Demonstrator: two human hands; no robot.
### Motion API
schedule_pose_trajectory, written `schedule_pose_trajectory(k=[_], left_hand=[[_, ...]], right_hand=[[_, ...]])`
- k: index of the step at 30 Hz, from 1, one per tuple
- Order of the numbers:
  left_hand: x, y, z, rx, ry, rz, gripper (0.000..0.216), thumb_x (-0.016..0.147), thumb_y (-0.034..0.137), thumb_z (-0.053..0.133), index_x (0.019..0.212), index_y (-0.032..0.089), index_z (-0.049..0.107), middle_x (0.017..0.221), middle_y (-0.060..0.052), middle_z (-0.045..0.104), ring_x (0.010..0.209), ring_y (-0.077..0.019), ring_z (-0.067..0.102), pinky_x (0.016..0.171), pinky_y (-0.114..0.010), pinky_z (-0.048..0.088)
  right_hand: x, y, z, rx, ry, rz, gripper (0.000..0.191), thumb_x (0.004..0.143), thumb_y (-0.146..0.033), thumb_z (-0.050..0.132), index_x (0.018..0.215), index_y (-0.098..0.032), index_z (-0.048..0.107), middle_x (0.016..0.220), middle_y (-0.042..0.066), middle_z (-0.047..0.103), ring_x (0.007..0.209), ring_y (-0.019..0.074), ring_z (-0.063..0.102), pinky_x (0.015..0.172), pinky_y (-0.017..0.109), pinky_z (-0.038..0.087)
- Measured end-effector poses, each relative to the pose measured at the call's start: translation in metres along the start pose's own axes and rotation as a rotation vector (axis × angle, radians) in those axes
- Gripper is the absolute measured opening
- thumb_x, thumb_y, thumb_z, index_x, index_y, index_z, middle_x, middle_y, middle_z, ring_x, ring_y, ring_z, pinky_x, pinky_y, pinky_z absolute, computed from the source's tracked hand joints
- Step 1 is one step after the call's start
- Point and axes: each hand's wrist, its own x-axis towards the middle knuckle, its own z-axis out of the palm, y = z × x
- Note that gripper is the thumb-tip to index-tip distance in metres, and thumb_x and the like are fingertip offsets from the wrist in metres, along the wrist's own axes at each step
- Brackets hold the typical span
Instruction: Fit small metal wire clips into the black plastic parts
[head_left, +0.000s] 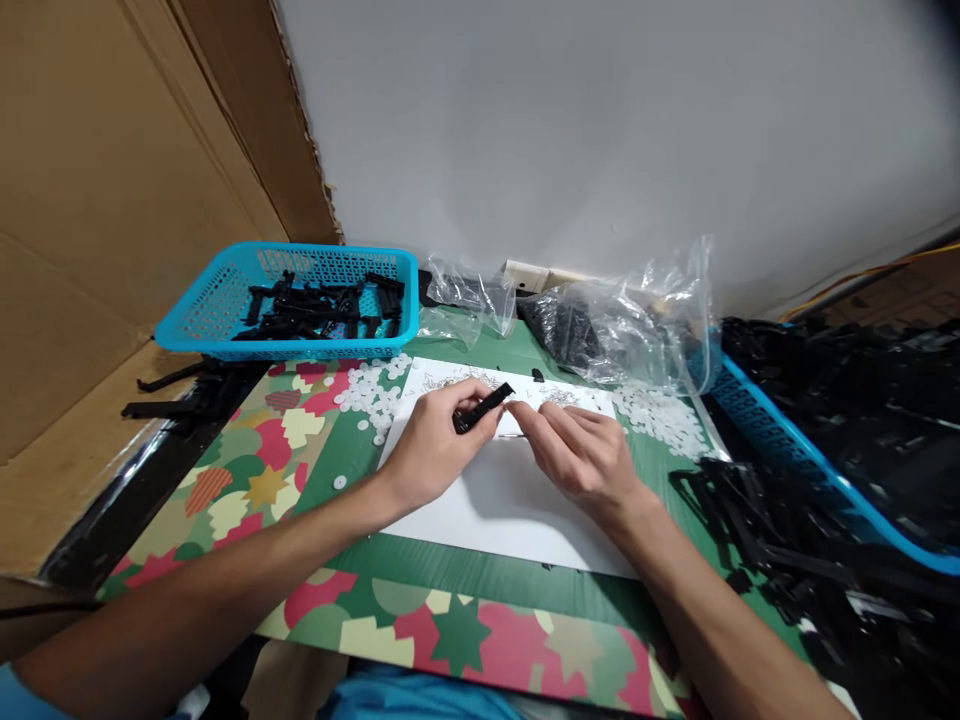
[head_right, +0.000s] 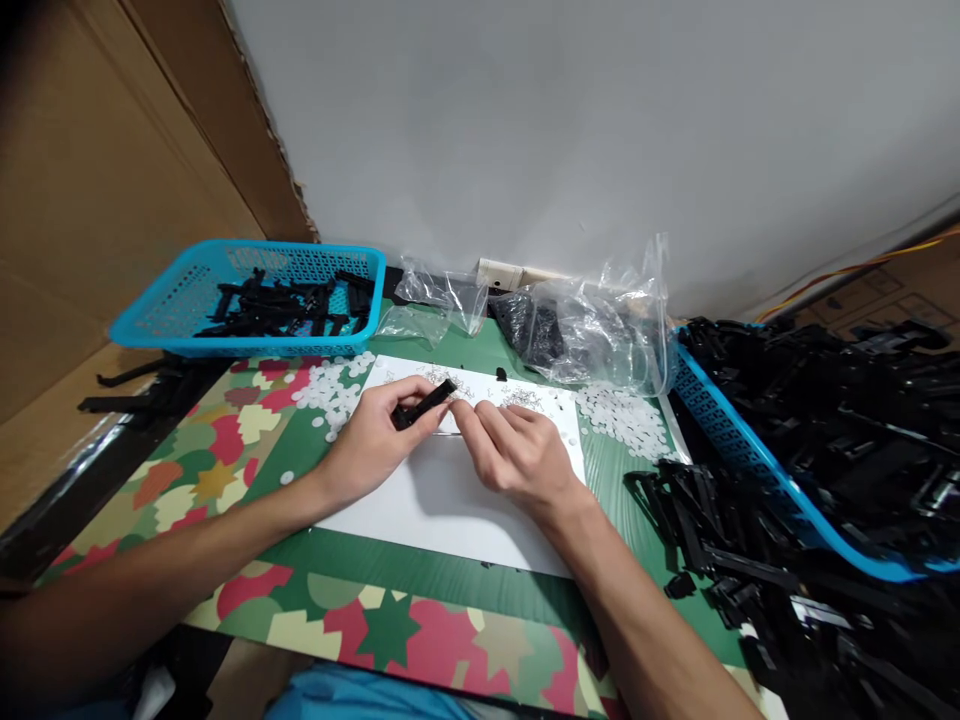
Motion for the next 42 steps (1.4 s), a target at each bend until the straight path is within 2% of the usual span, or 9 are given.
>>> schedule_pose_trajectory(k=[6,10,14,18,26,29,33,37,42], left_hand=[[0.001,-0.001,-0.003,0.095,0.055,-0.048,0.019,0.101,0.033,0.063,0.101,0.016,0.072,0.091,-0.003,0.071,0.081,-0.0170,0.061,0.074,-0.027,0.044],[0.003,-0.002,-0.004,0.034,0.082,-0.051,0.022,0.100,0.035,0.067,0.103,0.015,0.074,0.099,-0.005,0.074,0.086,-0.0183,0.064,0.076,-0.028,0.044],[0.004,0.002,-0.004,-0.109,0.019,-0.109,0.024,0.100,0.038,0.067,0.096,0.015,0.071,0.090,-0.003,0.069,0.077,-0.0145,0.058,0.070,-0.026,0.041],[0.004,0.004,-0.004,-0.139,0.007,-0.134,0.025,0.100,0.039,0.067,0.090,0.016,0.065,0.080,0.002,0.059,0.068,-0.0113,0.048,0.067,-0.025,0.037],[0.003,0.003,-0.003,-0.107,-0.029,-0.084,0.025,0.101,0.037,0.065,0.087,0.016,0.062,0.082,0.002,0.057,0.076,-0.0126,0.051,0.070,-0.025,0.038],[0.003,0.002,-0.003,-0.137,-0.008,-0.130,0.025,0.101,0.039,0.066,0.091,0.016,0.065,0.079,0.002,0.058,0.070,-0.0116,0.048,0.067,-0.025,0.037],[0.004,0.000,-0.003,-0.165,0.009,-0.157,0.026,0.101,0.041,0.065,0.098,0.016,0.069,0.078,0.002,0.058,0.064,-0.0107,0.045,0.063,-0.025,0.035],[0.003,-0.001,-0.002,-0.149,-0.008,-0.141,0.026,0.102,0.041,0.064,0.099,0.016,0.070,0.078,0.002,0.059,0.063,-0.0105,0.044,0.062,-0.025,0.035],[0.001,-0.002,0.000,-0.156,-0.001,-0.114,0.026,0.104,0.041,0.062,0.098,0.017,0.067,0.082,0.001,0.061,0.066,-0.0113,0.049,0.065,-0.026,0.038]], right_hand=[[0.001,-0.003,-0.002,0.039,0.060,0.051,0.015,0.100,-0.007,0.063,0.111,-0.015,0.069,0.063,-0.004,0.053,0.053,0.0115,0.039,0.053,0.030,0.033],[0.001,-0.003,-0.002,0.064,0.070,0.032,0.017,0.098,-0.005,0.064,0.113,-0.012,0.068,0.064,-0.005,0.051,0.054,0.0116,0.038,0.053,0.030,0.032],[0.004,-0.004,-0.003,0.073,0.096,-0.004,0.015,0.100,-0.005,0.060,0.111,-0.013,0.068,0.062,-0.005,0.049,0.053,0.0114,0.035,0.052,0.030,0.030],[0.005,-0.004,-0.003,0.078,0.080,-0.017,0.016,0.100,-0.005,0.058,0.108,-0.014,0.068,0.062,-0.005,0.050,0.053,0.0114,0.035,0.052,0.030,0.030],[0.002,-0.002,-0.002,0.121,0.045,0.000,0.017,0.101,-0.005,0.058,0.106,-0.014,0.072,0.061,-0.004,0.053,0.051,0.0112,0.036,0.051,0.030,0.032],[-0.001,-0.003,0.002,0.258,-0.011,0.140,0.018,0.101,-0.007,0.060,0.111,-0.016,0.073,0.064,-0.004,0.061,0.051,0.0103,0.043,0.052,0.029,0.035],[0.000,-0.005,0.005,0.592,0.000,0.457,0.012,0.100,-0.013,0.066,0.106,-0.019,0.076,0.081,0.001,0.077,0.056,0.0094,0.056,0.054,0.025,0.041],[0.007,-0.010,0.001,0.818,-0.032,0.702,0.011,0.098,-0.019,0.068,0.098,-0.018,0.079,0.082,0.003,0.079,0.053,0.0097,0.053,0.052,0.025,0.041],[0.014,-0.017,-0.002,0.920,-0.070,0.863,0.015,0.097,-0.028,0.070,0.094,-0.017,0.080,0.080,0.004,0.077,0.052,0.0097,0.045,0.050,0.027,0.035]])
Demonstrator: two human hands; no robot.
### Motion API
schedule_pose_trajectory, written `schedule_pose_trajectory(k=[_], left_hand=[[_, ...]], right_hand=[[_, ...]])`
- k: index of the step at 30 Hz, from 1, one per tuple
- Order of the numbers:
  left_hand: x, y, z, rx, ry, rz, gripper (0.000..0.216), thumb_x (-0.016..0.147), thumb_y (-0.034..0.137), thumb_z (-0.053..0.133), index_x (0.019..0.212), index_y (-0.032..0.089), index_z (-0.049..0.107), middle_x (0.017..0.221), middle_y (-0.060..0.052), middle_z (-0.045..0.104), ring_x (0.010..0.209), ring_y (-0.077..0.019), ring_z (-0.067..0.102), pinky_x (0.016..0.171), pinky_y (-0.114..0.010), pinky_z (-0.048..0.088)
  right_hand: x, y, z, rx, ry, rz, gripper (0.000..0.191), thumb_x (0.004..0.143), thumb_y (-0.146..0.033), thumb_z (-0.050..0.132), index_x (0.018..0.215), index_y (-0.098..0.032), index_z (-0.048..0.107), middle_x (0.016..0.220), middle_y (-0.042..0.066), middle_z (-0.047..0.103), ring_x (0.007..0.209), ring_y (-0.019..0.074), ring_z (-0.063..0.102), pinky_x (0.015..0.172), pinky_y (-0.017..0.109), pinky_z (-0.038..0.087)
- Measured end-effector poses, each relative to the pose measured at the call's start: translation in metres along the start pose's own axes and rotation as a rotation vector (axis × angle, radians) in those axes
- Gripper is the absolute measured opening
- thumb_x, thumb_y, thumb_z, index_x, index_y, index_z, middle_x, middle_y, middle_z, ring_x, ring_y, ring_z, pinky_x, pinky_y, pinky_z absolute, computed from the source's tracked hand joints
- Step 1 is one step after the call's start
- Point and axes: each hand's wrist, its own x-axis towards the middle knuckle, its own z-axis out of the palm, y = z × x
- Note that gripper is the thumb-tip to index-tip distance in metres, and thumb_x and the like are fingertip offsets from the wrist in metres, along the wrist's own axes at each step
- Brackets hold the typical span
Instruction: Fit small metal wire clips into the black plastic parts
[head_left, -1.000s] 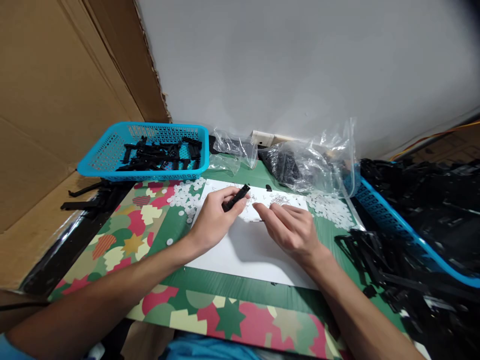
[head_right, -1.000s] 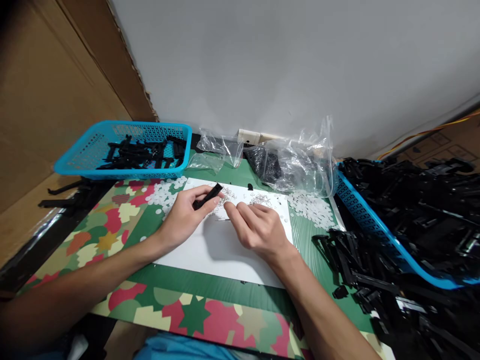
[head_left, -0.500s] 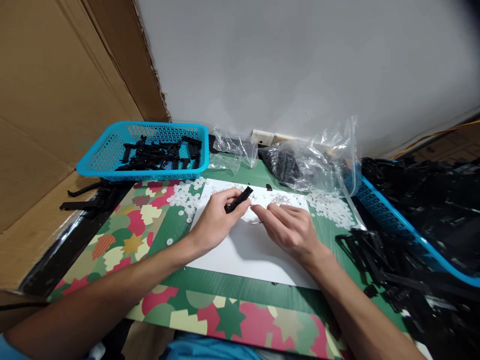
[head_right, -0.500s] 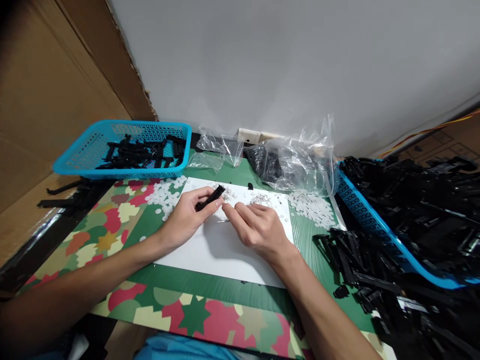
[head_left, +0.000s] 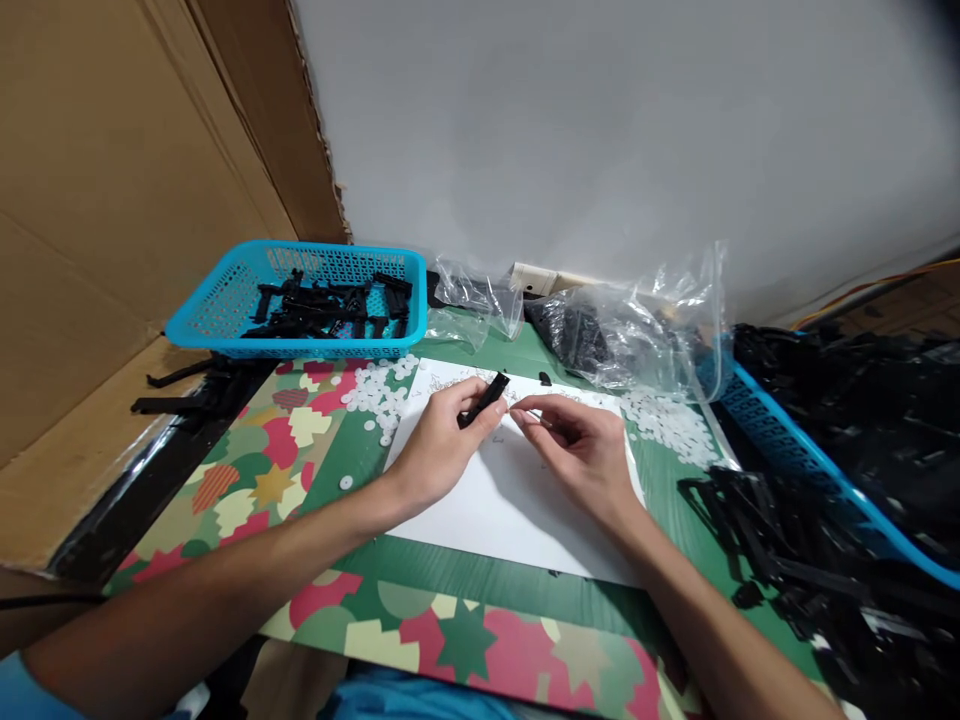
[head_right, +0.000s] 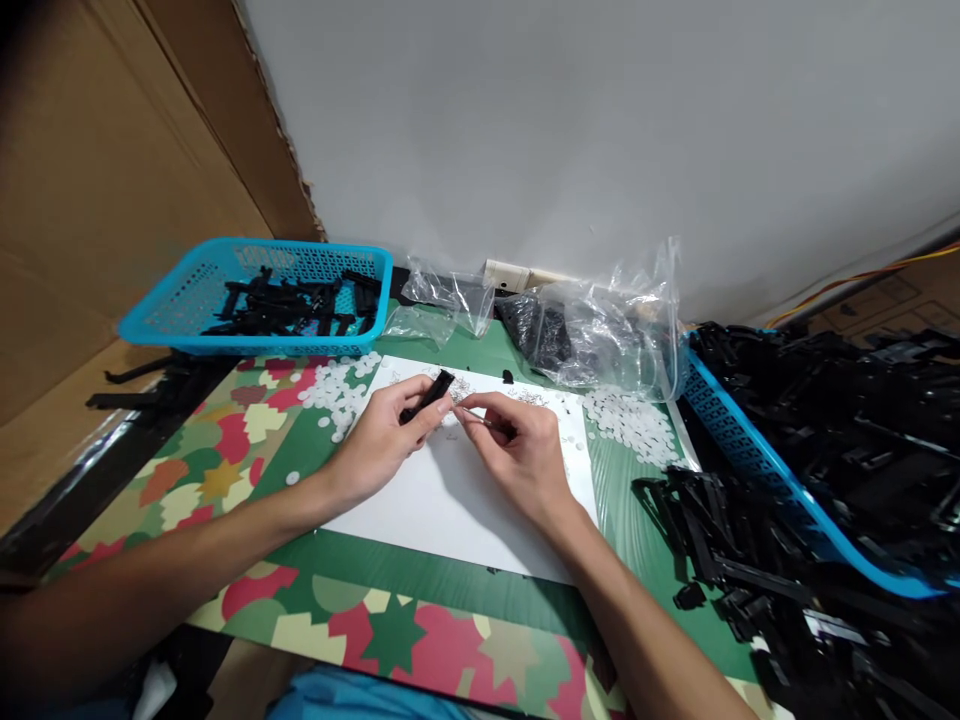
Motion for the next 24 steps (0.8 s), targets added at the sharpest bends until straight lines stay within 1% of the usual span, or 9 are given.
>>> schedule_pose_trajectory(k=[2,5,8,10,13,15,19,22,24], left_hand=[[0.000,-0.001,0.000,0.000,0.007,0.003,0.026,0.104,0.041,0.062,0.097,0.017,0.066,0.085,0.000,0.062,0.069,-0.0118,0.051,0.067,-0.026,0.038],[-0.001,-0.002,0.001,0.027,-0.003,0.023,0.026,0.104,0.040,0.061,0.094,0.017,0.065,0.088,-0.001,0.062,0.074,-0.0128,0.053,0.068,-0.026,0.039],[-0.002,-0.003,0.001,0.060,-0.008,0.025,0.024,0.104,0.040,0.060,0.098,0.017,0.064,0.090,-0.001,0.063,0.077,-0.0134,0.053,0.068,-0.026,0.040],[-0.003,-0.002,0.001,0.019,-0.004,-0.041,0.022,0.103,0.040,0.062,0.111,0.020,0.060,0.094,-0.001,0.064,0.072,-0.0115,0.051,0.064,-0.025,0.039],[-0.005,-0.001,0.002,-0.137,-0.056,-0.220,0.034,0.101,0.043,0.065,0.126,0.027,0.048,0.094,0.003,0.060,0.058,-0.0073,0.040,0.053,-0.022,0.031],[-0.006,-0.002,0.002,-0.205,-0.102,-0.273,0.035,0.100,0.044,0.065,0.125,0.029,0.044,0.090,0.005,0.052,0.055,-0.0064,0.036,0.049,-0.020,0.027],[-0.008,-0.006,0.004,-0.176,-0.159,-0.226,0.024,0.105,0.047,0.058,0.111,0.026,0.047,0.086,0.005,0.045,0.057,-0.0068,0.035,0.050,-0.020,0.027],[-0.008,-0.008,0.005,-0.157,-0.186,-0.217,0.023,0.106,0.047,0.055,0.107,0.026,0.046,0.088,0.004,0.049,0.057,-0.0070,0.037,0.049,-0.021,0.028],[-0.009,-0.006,0.004,-0.104,-0.174,-0.168,0.020,0.107,0.044,0.055,0.107,0.025,0.046,0.092,0.003,0.054,0.061,-0.0080,0.043,0.053,-0.022,0.034]], right_hand=[[0.000,-0.003,0.002,0.024,0.000,0.034,0.015,0.096,-0.029,0.071,0.093,-0.017,0.080,0.078,0.004,0.075,0.052,0.0090,0.040,0.048,0.026,0.031],[0.000,-0.007,0.003,0.076,0.000,0.075,0.015,0.094,-0.030,0.072,0.091,-0.017,0.080,0.075,0.003,0.072,0.052,0.0089,0.039,0.047,0.026,0.029],[0.001,-0.009,0.001,0.102,0.012,0.105,0.016,0.093,-0.032,0.074,0.089,-0.017,0.079,0.064,0.000,0.060,0.052,0.0090,0.035,0.047,0.026,0.026],[0.003,-0.008,-0.005,0.085,0.037,0.112,0.017,0.092,-0.033,0.075,0.088,-0.017,0.078,0.059,-0.003,0.051,0.052,0.0095,0.033,0.048,0.026,0.025],[0.007,-0.003,-0.017,0.028,0.077,0.113,0.018,0.090,-0.035,0.077,0.085,-0.018,0.078,0.058,-0.004,0.044,0.052,0.0099,0.031,0.049,0.027,0.023],[0.009,0.002,-0.025,0.000,0.093,0.120,0.017,0.090,-0.034,0.078,0.085,-0.017,0.078,0.057,-0.004,0.040,0.053,0.0099,0.029,0.049,0.028,0.022],[0.014,0.009,-0.034,-0.028,0.026,0.144,0.018,0.089,-0.034,0.078,0.083,-0.017,0.078,0.056,-0.005,0.035,0.053,0.0100,0.027,0.050,0.029,0.021],[0.015,0.012,-0.033,-0.063,-0.055,0.177,0.018,0.088,-0.033,0.076,0.082,-0.016,0.079,0.055,-0.005,0.036,0.053,0.0100,0.028,0.050,0.028,0.022],[0.016,0.013,-0.033,-0.065,-0.065,0.205,0.018,0.088,-0.032,0.075,0.083,-0.016,0.079,0.054,-0.005,0.038,0.053,0.0099,0.030,0.049,0.027,0.022]])
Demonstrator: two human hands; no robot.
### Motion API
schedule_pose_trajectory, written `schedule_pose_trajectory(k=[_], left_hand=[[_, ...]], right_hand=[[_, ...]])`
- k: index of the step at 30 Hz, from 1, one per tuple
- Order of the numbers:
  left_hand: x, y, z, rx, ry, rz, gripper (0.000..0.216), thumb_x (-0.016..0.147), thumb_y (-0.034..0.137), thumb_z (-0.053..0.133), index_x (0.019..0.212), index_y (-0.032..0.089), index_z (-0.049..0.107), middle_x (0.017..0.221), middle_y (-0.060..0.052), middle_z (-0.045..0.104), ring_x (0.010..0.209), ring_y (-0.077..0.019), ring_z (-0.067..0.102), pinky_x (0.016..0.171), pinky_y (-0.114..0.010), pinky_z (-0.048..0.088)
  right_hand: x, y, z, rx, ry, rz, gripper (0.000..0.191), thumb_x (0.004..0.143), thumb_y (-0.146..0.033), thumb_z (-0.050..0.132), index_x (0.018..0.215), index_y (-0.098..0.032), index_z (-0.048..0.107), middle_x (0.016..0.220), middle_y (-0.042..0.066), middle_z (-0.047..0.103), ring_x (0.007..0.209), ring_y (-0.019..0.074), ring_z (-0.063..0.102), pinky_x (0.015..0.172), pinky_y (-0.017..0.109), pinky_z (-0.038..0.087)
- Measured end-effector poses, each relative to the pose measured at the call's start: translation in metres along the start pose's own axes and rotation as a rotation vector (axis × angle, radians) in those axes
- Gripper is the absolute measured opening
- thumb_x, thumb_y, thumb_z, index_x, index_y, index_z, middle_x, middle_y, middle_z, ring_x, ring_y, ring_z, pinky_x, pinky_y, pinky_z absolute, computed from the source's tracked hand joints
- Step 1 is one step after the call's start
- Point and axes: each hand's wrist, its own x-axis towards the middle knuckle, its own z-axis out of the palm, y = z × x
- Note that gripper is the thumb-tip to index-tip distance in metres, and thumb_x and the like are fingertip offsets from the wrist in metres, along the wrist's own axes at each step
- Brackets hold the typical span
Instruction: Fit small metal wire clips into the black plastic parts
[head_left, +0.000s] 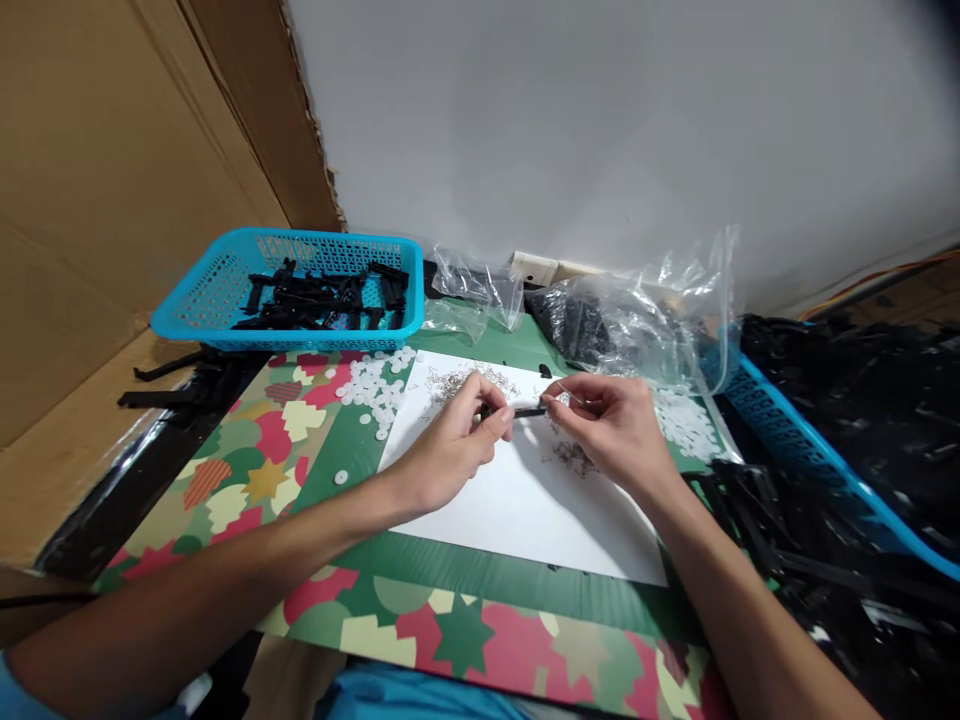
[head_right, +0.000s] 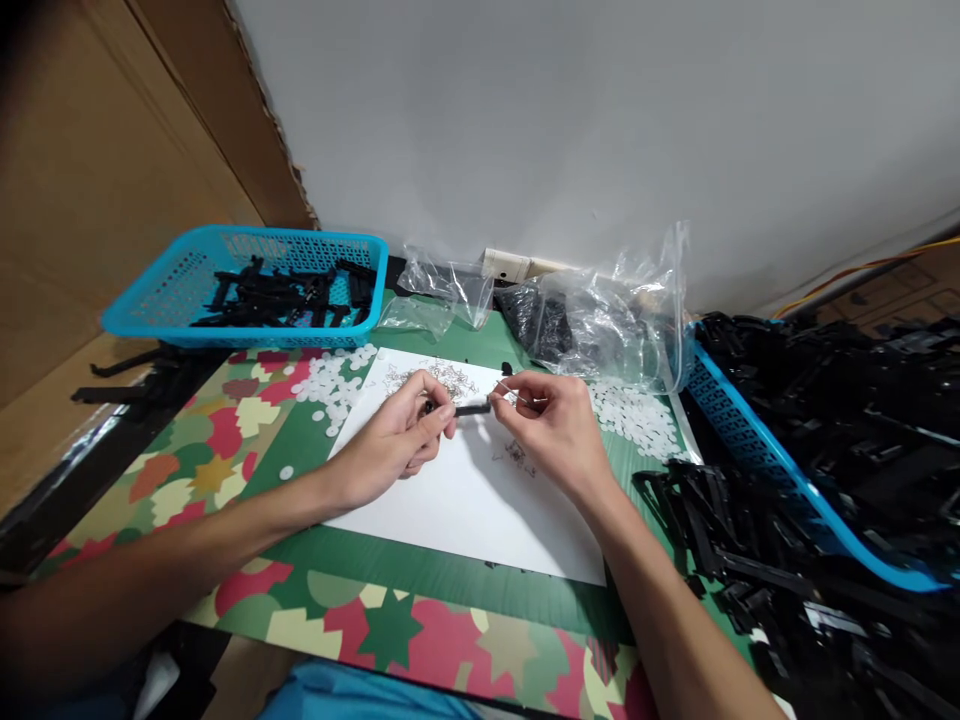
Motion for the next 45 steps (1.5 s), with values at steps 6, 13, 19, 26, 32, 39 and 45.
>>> schedule_pose_trajectory(k=[6,13,19,26,32,39,45], left_hand=[[-0.005,0.005,-0.002,0.552,0.121,0.198,0.023,0.104,0.032,0.060,0.125,0.022,0.054,0.108,-0.005,0.067,0.077,-0.0149,0.061,0.067,-0.028,0.045],[-0.006,-0.005,-0.004,0.817,0.019,0.338,0.018,0.106,0.027,0.057,0.109,0.018,0.072,0.092,-0.007,0.074,0.079,-0.0201,0.069,0.073,-0.032,0.052],[-0.006,-0.010,-0.006,0.873,-0.016,0.437,0.021,0.105,0.022,0.055,0.109,0.017,0.075,0.097,-0.010,0.076,0.093,-0.0239,0.074,0.083,-0.035,0.057],[-0.006,-0.012,-0.007,0.903,-0.024,0.454,0.021,0.104,0.019,0.056,0.110,0.016,0.076,0.100,-0.011,0.078,0.097,-0.0253,0.075,0.087,-0.038,0.058],[-0.007,-0.010,-0.006,0.862,-0.009,0.453,0.022,0.103,0.021,0.056,0.111,0.016,0.076,0.095,-0.011,0.077,0.093,-0.0248,0.075,0.084,-0.037,0.060],[-0.006,-0.013,-0.007,0.938,-0.042,0.472,0.021,0.103,0.015,0.057,0.114,0.014,0.075,0.106,-0.013,0.077,0.102,-0.0273,0.075,0.089,-0.040,0.059],[-0.007,-0.011,-0.007,0.937,-0.045,0.466,0.022,0.104,0.015,0.056,0.117,0.014,0.075,0.108,-0.013,0.078,0.101,-0.0273,0.076,0.088,-0.040,0.059]], right_hand=[[0.002,0.002,-0.007,-0.026,-0.038,0.026,0.019,0.088,-0.032,0.075,0.082,-0.015,0.079,0.055,-0.002,0.050,0.052,0.0096,0.035,0.047,0.026,0.025],[0.003,0.001,-0.007,-0.072,-0.212,0.048,0.024,0.092,-0.036,0.073,0.078,-0.017,0.078,0.054,-0.002,0.053,0.050,0.0096,0.037,0.048,0.027,0.027],[0.002,-0.004,0.000,-0.050,-0.278,0.030,0.022,0.091,-0.030,0.072,0.075,-0.016,0.078,0.060,0.001,0.062,0.052,0.0094,0.040,0.049,0.027,0.030],[0.001,-0.002,0.001,-0.077,-0.299,0.031,0.022,0.092,-0.030,0.070,0.080,-0.015,0.080,0.064,0.003,0.067,0.053,0.0111,0.047,0.050,0.027,0.034],[0.002,-0.004,-0.006,-0.046,-0.299,0.028,0.024,0.091,-0.034,0.073,0.077,-0.015,0.080,0.055,0.000,0.058,0.049,0.0096,0.039,0.047,0.026,0.029],[-0.002,-0.007,0.005,-0.142,-0.240,-0.010,0.020,0.091,-0.029,0.071,0.079,-0.016,0.079,0.054,-0.002,0.052,0.052,0.0106,0.037,0.050,0.028,0.028],[-0.002,-0.009,0.007,-0.162,-0.209,-0.039,0.021,0.090,-0.030,0.072,0.075,-0.017,0.077,0.052,-0.004,0.044,0.052,0.0106,0.034,0.051,0.029,0.027]])
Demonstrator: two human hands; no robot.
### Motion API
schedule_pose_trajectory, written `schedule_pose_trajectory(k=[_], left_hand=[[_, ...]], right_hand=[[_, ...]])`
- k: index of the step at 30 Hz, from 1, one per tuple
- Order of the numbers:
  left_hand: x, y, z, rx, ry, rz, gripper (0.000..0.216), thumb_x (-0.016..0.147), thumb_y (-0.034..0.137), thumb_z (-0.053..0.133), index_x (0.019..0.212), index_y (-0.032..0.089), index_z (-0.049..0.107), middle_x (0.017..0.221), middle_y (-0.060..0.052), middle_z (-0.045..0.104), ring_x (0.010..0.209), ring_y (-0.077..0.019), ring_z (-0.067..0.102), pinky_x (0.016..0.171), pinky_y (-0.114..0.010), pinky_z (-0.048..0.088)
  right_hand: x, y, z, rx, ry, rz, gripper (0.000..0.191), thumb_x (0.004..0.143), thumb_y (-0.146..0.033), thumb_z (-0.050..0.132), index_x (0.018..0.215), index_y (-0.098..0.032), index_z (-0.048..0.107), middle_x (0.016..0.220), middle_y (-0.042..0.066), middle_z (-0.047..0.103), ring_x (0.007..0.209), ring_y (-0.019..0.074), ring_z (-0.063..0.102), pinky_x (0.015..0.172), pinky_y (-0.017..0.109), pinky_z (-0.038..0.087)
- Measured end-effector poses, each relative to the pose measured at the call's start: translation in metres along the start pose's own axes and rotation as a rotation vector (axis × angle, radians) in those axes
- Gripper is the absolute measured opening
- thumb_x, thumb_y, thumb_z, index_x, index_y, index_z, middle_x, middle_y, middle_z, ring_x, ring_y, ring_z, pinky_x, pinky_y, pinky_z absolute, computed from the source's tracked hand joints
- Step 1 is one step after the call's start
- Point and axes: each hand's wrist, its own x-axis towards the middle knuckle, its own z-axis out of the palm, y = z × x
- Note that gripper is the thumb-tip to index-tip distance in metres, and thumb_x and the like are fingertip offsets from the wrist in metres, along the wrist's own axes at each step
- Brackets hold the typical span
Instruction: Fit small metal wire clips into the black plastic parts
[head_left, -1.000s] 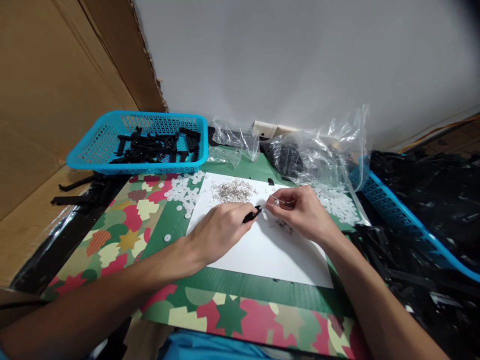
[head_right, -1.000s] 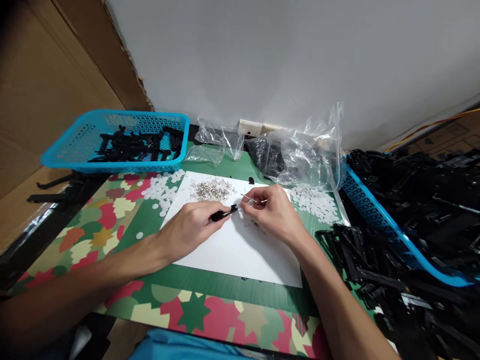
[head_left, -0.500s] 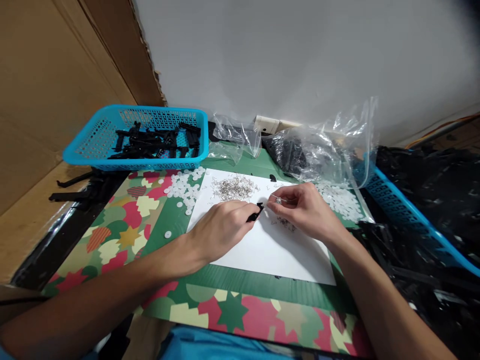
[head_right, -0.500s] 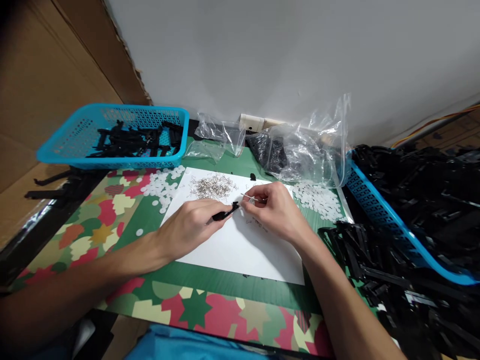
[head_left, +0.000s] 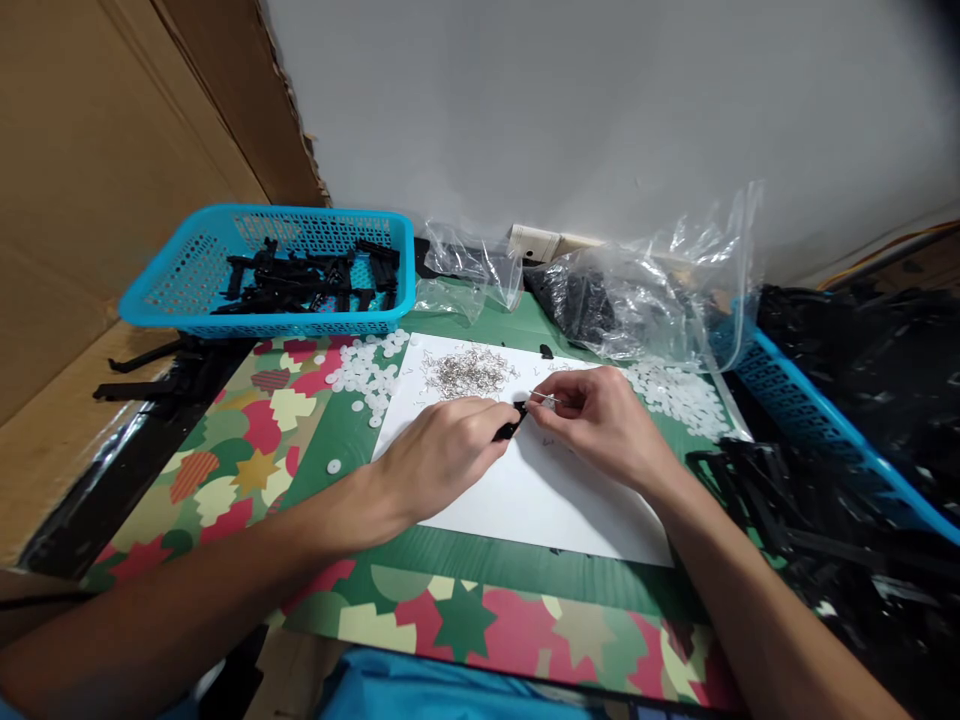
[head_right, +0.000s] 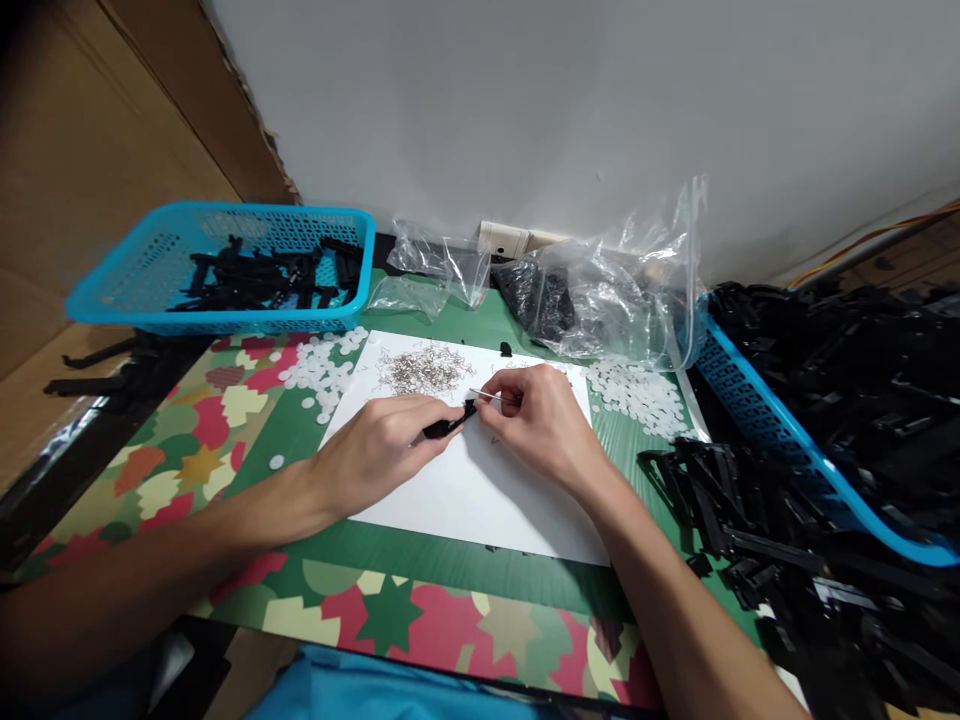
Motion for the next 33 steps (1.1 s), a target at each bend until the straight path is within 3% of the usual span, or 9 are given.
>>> schedule_pose_trajectory(k=[8,12,18,22,25,28,33], left_hand=[[0.000,0.001,0.000,-0.004,0.020,0.000,0.022,0.102,0.014,0.058,0.116,0.015,0.075,0.103,-0.012,0.078,0.097,-0.0257,0.076,0.085,-0.038,0.061],[-0.001,0.001,0.000,0.027,0.018,0.023,0.022,0.102,0.014,0.058,0.117,0.015,0.074,0.101,-0.011,0.078,0.095,-0.0241,0.077,0.084,-0.036,0.062],[0.000,-0.001,0.002,0.060,0.043,0.030,0.021,0.102,0.013,0.058,0.115,0.015,0.075,0.099,-0.009,0.079,0.091,-0.0221,0.077,0.082,-0.033,0.062],[-0.001,-0.001,0.001,0.084,0.039,0.052,0.021,0.102,0.012,0.057,0.114,0.015,0.074,0.099,-0.010,0.079,0.092,-0.0223,0.078,0.082,-0.033,0.062],[-0.001,0.001,0.000,0.114,0.022,0.063,0.020,0.102,0.013,0.057,0.114,0.014,0.074,0.100,-0.010,0.079,0.093,-0.0227,0.077,0.083,-0.033,0.062],[-0.001,0.002,-0.001,0.137,0.004,0.067,0.018,0.102,0.013,0.058,0.112,0.013,0.073,0.099,-0.011,0.078,0.092,-0.0228,0.077,0.083,-0.034,0.062],[-0.001,0.001,-0.001,0.137,-0.014,0.072,0.017,0.103,0.015,0.058,0.110,0.013,0.073,0.097,-0.010,0.078,0.090,-0.0235,0.077,0.081,-0.034,0.061]], right_hand=[[-0.001,0.003,0.004,0.001,-0.008,-0.023,0.018,0.088,-0.024,0.069,0.071,-0.016,0.073,0.056,-0.001,0.056,0.052,0.0111,0.042,0.053,0.029,0.031],[-0.001,0.000,0.004,0.015,-0.019,-0.008,0.024,0.088,-0.023,0.068,0.065,-0.017,0.068,0.054,-0.002,0.052,0.052,0.0104,0.040,0.053,0.028,0.030],[-0.003,0.003,-0.014,-0.018,-0.132,0.041,0.026,0.097,-0.038,0.068,0.086,-0.018,0.081,0.062,0.000,0.064,0.055,0.0124,0.048,0.054,0.029,0.032],[-0.005,0.012,-0.022,-0.009,0.010,0.028,0.035,0.105,-0.046,0.060,0.091,-0.020,0.080,0.066,0.000,0.065,0.057,0.0129,0.048,0.055,0.030,0.031],[-0.006,0.015,-0.016,0.125,0.095,-0.012,0.040,0.109,-0.049,0.054,0.098,-0.021,0.081,0.084,0.004,0.074,0.073,0.0165,0.064,0.065,0.031,0.042],[-0.005,0.013,-0.004,0.327,0.123,-0.014,0.039,0.109,-0.051,0.055,0.106,-0.022,0.082,0.104,0.007,0.080,0.097,0.0218,0.074,0.087,0.035,0.053],[-0.004,0.005,0.013,0.707,0.057,0.067,0.035,0.106,-0.050,0.062,0.110,-0.020,0.080,0.109,0.011,0.083,0.103,0.0249,0.079,0.099,0.042,0.060]])
